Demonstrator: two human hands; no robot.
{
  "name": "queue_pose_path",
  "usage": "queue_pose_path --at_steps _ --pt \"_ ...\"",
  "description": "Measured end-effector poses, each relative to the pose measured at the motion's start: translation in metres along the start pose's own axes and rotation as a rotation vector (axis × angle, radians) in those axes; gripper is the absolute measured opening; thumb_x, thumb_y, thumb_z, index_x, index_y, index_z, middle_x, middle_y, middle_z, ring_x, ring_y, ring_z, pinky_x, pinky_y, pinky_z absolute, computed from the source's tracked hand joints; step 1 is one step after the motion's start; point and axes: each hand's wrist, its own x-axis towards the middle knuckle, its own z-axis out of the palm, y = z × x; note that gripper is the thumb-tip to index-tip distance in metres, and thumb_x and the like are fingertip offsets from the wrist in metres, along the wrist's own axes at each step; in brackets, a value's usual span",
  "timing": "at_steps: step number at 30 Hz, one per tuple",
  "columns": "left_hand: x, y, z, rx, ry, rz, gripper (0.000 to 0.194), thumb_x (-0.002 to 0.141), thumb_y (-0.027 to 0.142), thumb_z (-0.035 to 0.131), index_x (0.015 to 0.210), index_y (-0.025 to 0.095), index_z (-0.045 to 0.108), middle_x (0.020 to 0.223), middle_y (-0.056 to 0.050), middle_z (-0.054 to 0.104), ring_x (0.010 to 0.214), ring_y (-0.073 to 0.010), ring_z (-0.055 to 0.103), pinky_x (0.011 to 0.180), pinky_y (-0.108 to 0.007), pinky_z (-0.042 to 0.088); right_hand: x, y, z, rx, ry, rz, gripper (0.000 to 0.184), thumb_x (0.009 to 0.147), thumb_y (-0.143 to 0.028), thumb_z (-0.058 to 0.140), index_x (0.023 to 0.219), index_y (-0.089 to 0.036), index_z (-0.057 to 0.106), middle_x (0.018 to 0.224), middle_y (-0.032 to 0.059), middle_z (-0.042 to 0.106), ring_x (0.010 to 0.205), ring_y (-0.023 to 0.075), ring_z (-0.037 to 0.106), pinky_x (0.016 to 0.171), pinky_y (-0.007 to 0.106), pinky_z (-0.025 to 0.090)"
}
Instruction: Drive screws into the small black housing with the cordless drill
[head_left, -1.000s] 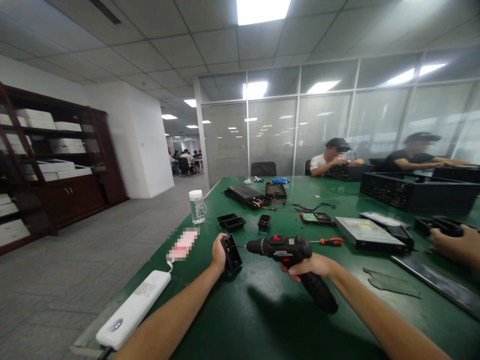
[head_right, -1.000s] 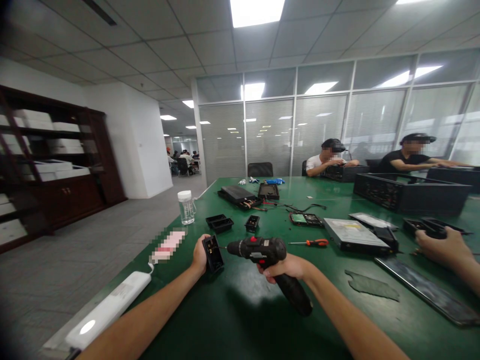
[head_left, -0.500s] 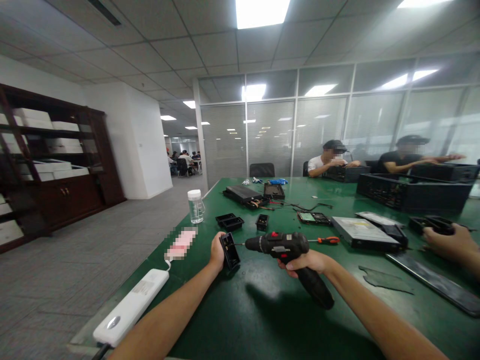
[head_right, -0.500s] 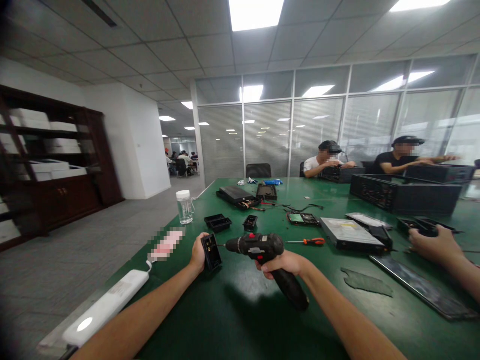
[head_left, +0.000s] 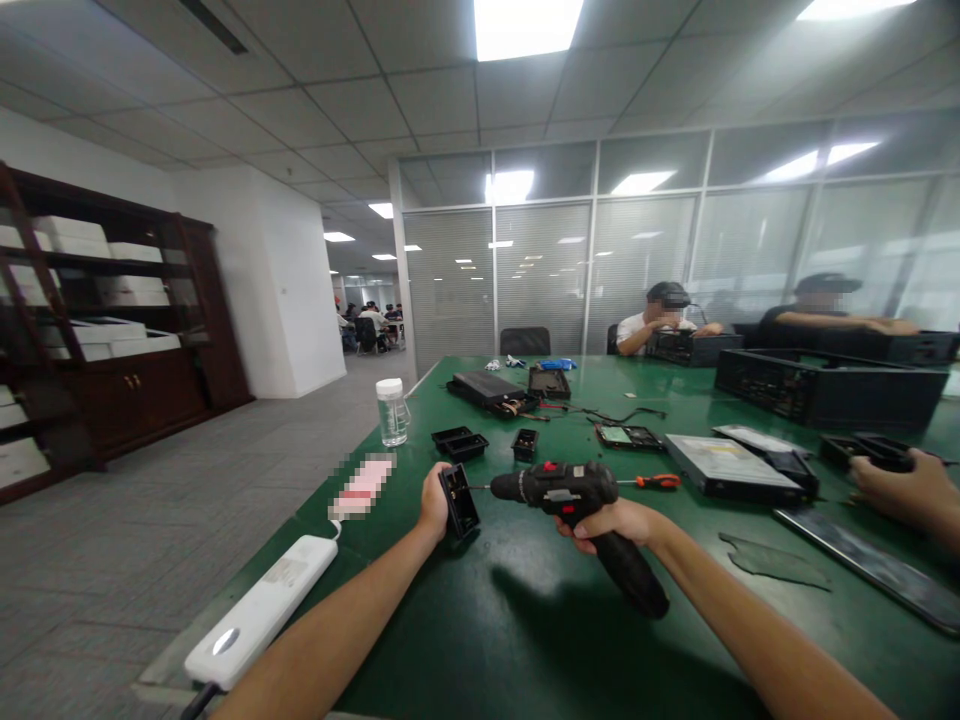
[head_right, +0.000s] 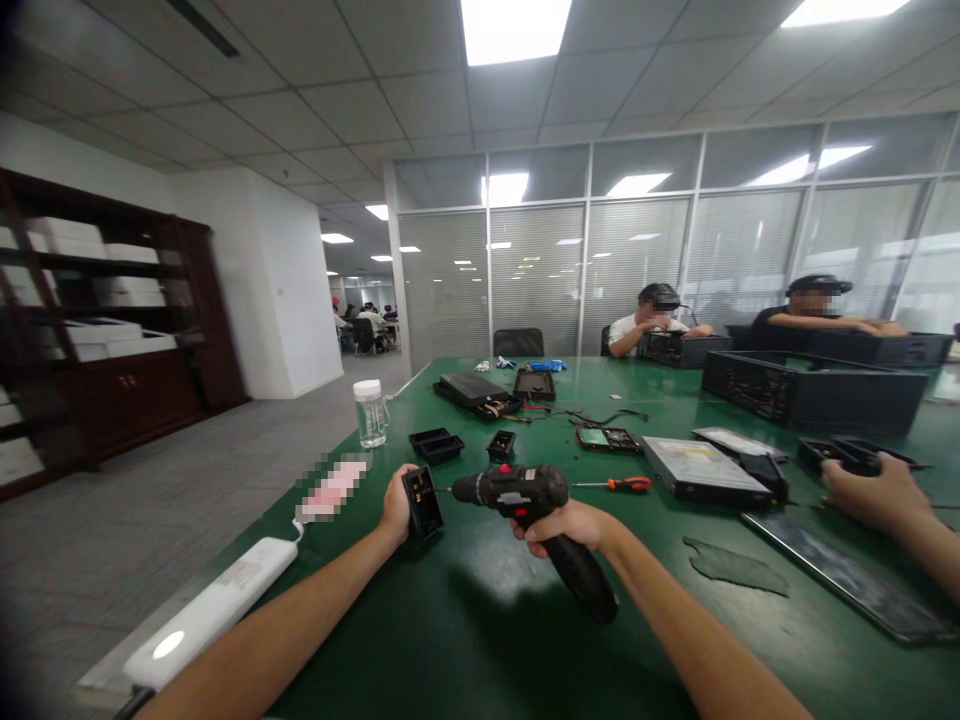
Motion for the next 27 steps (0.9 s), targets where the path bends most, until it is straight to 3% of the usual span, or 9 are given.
queue_pose_path --at_steps 13,27 --pt "0.0037 -0.0044 -0.0023 -0.027 -0.048 -0.004 0.026 0.070 0.044 0.045 0.069 0.020 0.054 0.057 0.003 0.050 0.051 -0.0130 0.048 0.053 -0.025 0.041 0.0018 -0.0015 0.0004 -0.005 -0.024 0.011 0.031 0.061 -0.032 0.069 0.086 -0.017 0.063 0.085 0.0080 0.058 0.059 0.0132 0.051 0.057 0.029 0.042" --pt "0.0032 -0.0030 -0.0017 -0.024 -0.036 0.007 0.024 0.071 0.042 0.045 0.069 0.020 0.055 0.057 0.003 0.050 0.051 -0.0124 0.048 0.055 -0.025 0.041 0.0008 -0.0016 0.0003 -0.021 -0.007 -0.025 0.026 0.063 -0.033 0.069 0.083 -0.018 0.064 0.087 0.0108 0.061 0.061 0.0157 0.054 0.059 0.032 0.044"
